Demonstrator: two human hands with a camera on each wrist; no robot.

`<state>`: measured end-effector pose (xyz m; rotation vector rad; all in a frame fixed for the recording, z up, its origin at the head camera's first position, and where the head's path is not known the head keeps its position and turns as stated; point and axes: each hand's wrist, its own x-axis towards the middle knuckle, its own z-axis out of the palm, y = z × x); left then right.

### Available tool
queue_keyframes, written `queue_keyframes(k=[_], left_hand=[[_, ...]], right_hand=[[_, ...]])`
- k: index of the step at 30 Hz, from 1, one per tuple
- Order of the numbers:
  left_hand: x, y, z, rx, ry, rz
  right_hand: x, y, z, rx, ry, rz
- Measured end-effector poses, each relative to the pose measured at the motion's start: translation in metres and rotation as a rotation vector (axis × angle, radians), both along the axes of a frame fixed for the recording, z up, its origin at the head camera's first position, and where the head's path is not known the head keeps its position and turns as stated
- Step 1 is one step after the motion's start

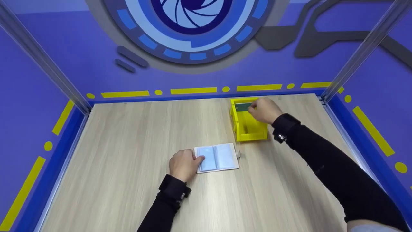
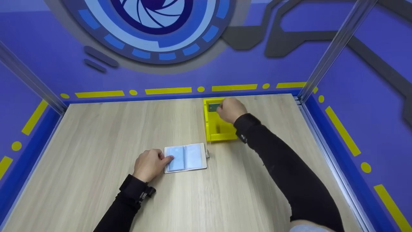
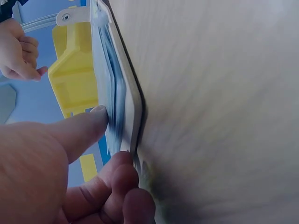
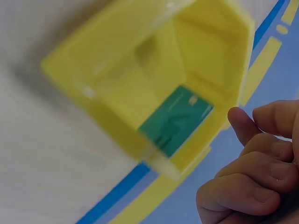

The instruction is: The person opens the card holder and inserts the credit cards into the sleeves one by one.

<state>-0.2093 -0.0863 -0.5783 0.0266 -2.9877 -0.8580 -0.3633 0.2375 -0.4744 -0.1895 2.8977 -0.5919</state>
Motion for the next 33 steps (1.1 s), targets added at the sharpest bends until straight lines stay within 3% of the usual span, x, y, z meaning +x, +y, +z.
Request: queue_keyframes(k=[7, 18, 29, 33], left_hand=[[0.000, 0.000, 0.000, -0.010, 0.005, 0.008], [0.001, 0.001, -0.002, 0.007, 0.004, 0.010], [0.000, -0.001, -0.002, -0.004, 0.036, 0.000], [-0.001, -0.001, -0.004, -0.003, 0.019, 0.002]], right_hand=[[-0.024, 0.018, 0.002, 0.096, 0.136, -0.011], [-0.049, 0.020, -0.017, 0.165, 0.165, -0.037], [-0.057, 0.014, -0.033, 0.213, 0.147, -0.042], [-0.061, 0.014, -0.036, 0.208, 0.129, -0.055]])
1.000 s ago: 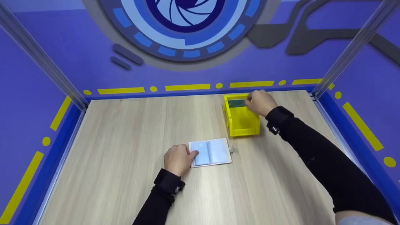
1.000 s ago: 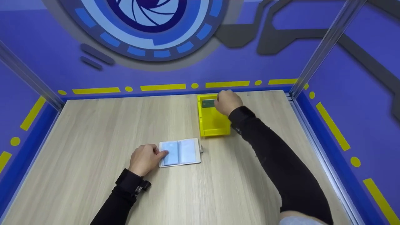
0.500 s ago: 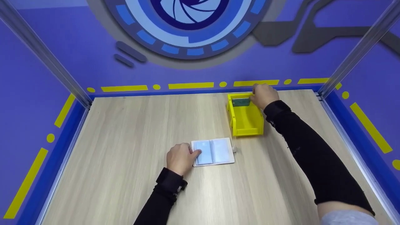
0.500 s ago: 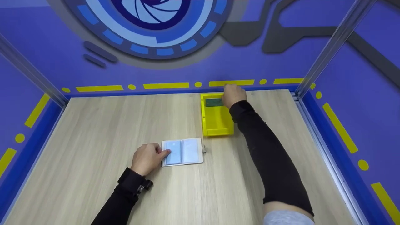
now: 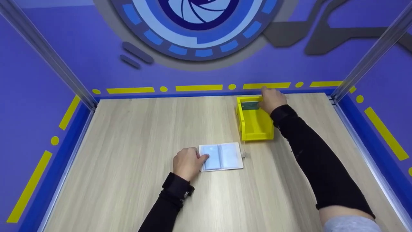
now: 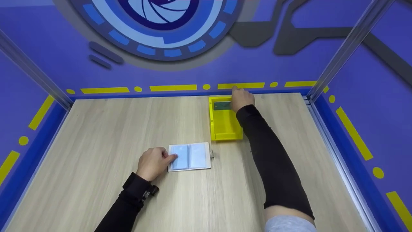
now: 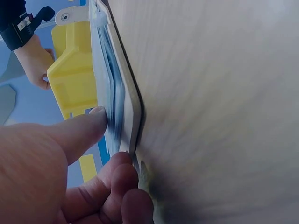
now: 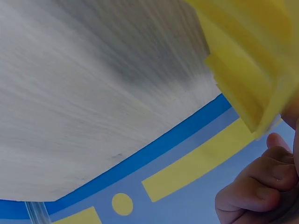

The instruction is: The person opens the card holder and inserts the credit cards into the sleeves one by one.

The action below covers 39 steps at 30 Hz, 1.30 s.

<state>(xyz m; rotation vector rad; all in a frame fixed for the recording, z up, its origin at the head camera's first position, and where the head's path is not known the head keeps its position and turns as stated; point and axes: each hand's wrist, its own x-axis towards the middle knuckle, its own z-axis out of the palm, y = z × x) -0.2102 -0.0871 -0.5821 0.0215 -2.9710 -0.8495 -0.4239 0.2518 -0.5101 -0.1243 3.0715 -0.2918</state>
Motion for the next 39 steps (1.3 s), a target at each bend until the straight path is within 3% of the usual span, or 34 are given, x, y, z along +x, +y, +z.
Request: queue_keyframes(k=[7, 17, 25, 33, 39], left_hand=[[0.000, 0.000, 0.001, 0.003, -0.011, 0.003], [0.001, 0.000, 0.001, 0.008, -0.018, 0.003], [0.000, -0.001, 0.002, -0.006, 0.015, 0.005], [0.000, 0.000, 0.001, -0.014, 0.008, 0.009], [0.000, 0.000, 0.002, -0.012, 0.009, 0.006]], right_hand=[[-0.003, 0.001, -0.004, -0.026, 0.015, -0.034], [-0.003, -0.002, -0.013, 0.009, 0.077, 0.026], [-0.002, -0.001, -0.005, -0.014, 0.111, 0.031], [-0.003, -0.001, 0.002, 0.010, 0.082, 0.011], [-0.001, 0.001, 0.007, 0.020, 0.126, 0.037]])
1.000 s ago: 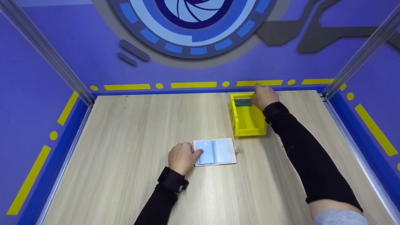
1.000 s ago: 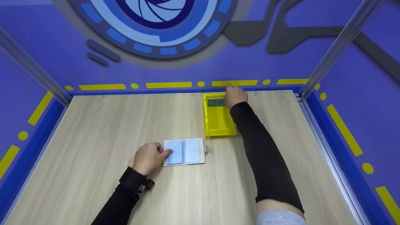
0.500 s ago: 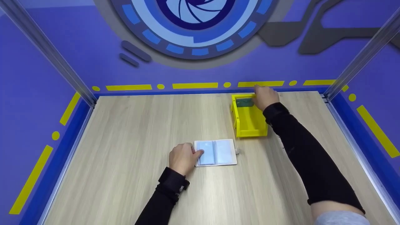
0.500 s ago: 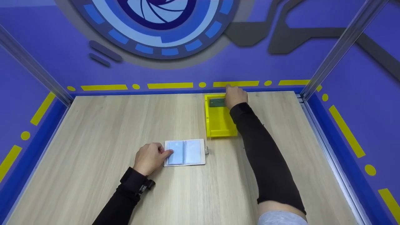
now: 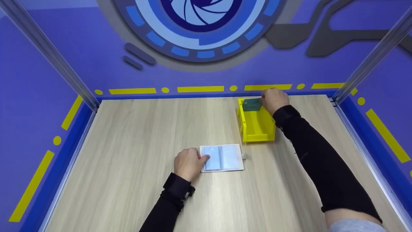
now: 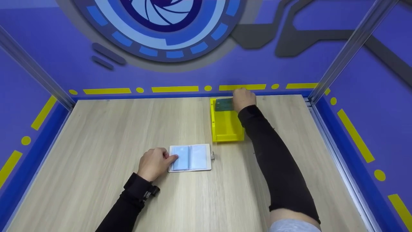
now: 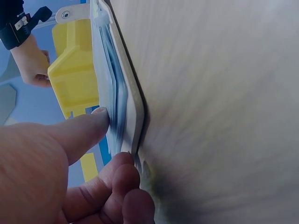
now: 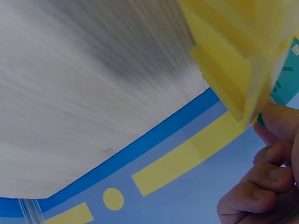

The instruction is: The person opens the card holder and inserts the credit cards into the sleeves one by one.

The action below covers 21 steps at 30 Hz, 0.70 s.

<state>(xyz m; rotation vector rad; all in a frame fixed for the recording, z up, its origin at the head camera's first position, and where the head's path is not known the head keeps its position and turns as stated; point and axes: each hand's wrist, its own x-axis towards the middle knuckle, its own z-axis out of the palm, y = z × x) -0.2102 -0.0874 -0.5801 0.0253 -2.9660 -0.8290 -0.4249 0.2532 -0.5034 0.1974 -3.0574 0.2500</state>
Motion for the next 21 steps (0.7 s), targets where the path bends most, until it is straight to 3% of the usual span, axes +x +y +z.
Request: queue_keyframes(k=[11, 21], left_hand=[[-0.001, -0.001, 0.001, 0.004, -0.002, 0.004], [0.000, -0.001, 0.001, 0.022, 0.007, -0.002]], right_hand=[[0.012, 0.005, 0.004, -0.041, 0.016, 0.097], [0.012, 0.012, 0.001, -0.084, 0.030, 0.105]])
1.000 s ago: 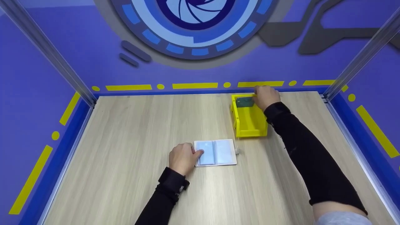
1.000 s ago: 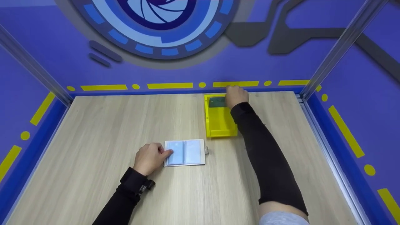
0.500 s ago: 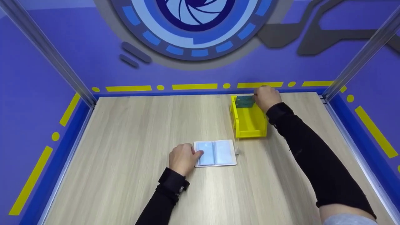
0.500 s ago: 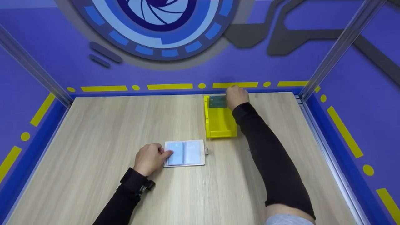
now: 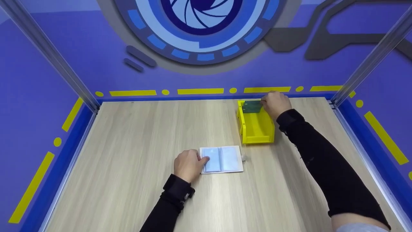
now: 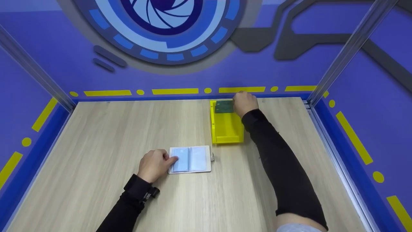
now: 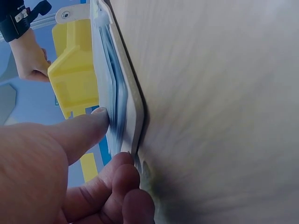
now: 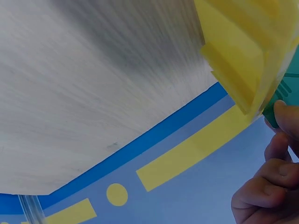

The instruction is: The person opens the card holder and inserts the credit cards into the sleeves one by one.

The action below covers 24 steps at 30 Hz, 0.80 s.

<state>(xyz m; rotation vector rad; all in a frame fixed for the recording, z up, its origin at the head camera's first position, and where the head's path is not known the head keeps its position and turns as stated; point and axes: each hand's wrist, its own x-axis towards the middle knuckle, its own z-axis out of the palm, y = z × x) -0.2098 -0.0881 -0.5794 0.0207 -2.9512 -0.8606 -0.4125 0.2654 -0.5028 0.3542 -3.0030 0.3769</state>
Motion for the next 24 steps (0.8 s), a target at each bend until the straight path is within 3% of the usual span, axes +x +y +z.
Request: queue_keyframes(k=[8, 15, 19, 24], left_hand=[[0.000, -0.001, 0.000, -0.009, -0.006, -0.001], [0.000, 0.000, 0.000, -0.009, -0.011, 0.003], [0.000, 0.000, -0.001, -0.005, -0.006, -0.004], [0.000, -0.001, -0.001, -0.002, -0.014, -0.004]], right_hand=[[0.012, 0.004, 0.012, -0.041, 0.047, 0.050], [0.031, 0.003, 0.020, -0.190, 0.055, 0.033], [0.050, -0.003, 0.023, -0.272, 0.029, 0.003], [0.082, -0.020, 0.027, -0.351, -0.034, 0.028]])
